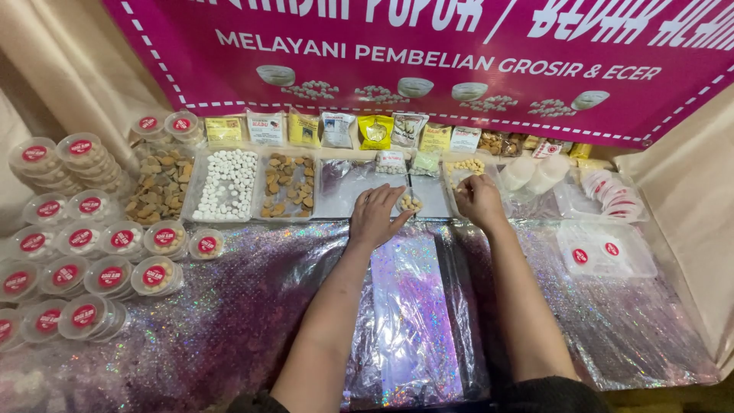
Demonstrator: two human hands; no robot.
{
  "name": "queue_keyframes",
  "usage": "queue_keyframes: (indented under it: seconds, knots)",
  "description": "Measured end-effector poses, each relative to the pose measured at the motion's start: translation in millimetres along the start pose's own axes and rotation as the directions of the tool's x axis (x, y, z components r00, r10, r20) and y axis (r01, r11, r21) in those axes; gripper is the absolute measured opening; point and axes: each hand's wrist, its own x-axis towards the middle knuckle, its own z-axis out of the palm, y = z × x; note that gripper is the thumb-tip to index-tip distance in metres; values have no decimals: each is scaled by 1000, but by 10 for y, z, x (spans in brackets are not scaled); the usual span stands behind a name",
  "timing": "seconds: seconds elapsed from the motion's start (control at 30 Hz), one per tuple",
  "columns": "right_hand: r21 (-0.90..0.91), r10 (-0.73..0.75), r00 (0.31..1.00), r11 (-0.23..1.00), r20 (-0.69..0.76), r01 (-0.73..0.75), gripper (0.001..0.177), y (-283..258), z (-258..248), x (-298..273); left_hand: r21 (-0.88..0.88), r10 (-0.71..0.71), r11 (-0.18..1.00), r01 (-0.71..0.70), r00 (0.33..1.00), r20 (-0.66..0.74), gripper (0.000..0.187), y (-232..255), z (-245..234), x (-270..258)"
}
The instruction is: The person scoops small, round, light-colored snacks from a tray into small plastic containers. They then place lids on the containers and stack them on the table.
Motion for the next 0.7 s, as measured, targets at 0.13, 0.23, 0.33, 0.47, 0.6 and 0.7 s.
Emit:
queue_keyframes:
  seconds: [0.13,0.23,0.33,0.47,0.6,0.7]
  knots:
    - [80,-144,976,984,-166,158,13,-315,204,-60,-2,4,1000,-4,1000,8,57,16,-42,2]
    - [118,-198,966,969,-168,219,11,-845,185,-159,-24,1,1000,0,1000,25,57,29,-69,18]
    - [56,-178,980,981,-86,183,28,-877,462,-85,15,1,1000,-1,1000,25,57,8,-34,10]
    - [-6,-168,979,986,-118,168,14,-849,635,-56,22,6,1000,-7,1000,21,57,-6,-11,14]
    - [9,-84,988,996,-128,86,10,-744,771,-11,14,15,1000,-15,1000,11,57,-9,-8,-1]
    - [23,-53,989,998,-135,57,11,-682,836,24,19,22,1000,-23,1000,2,56,-15,-2,10]
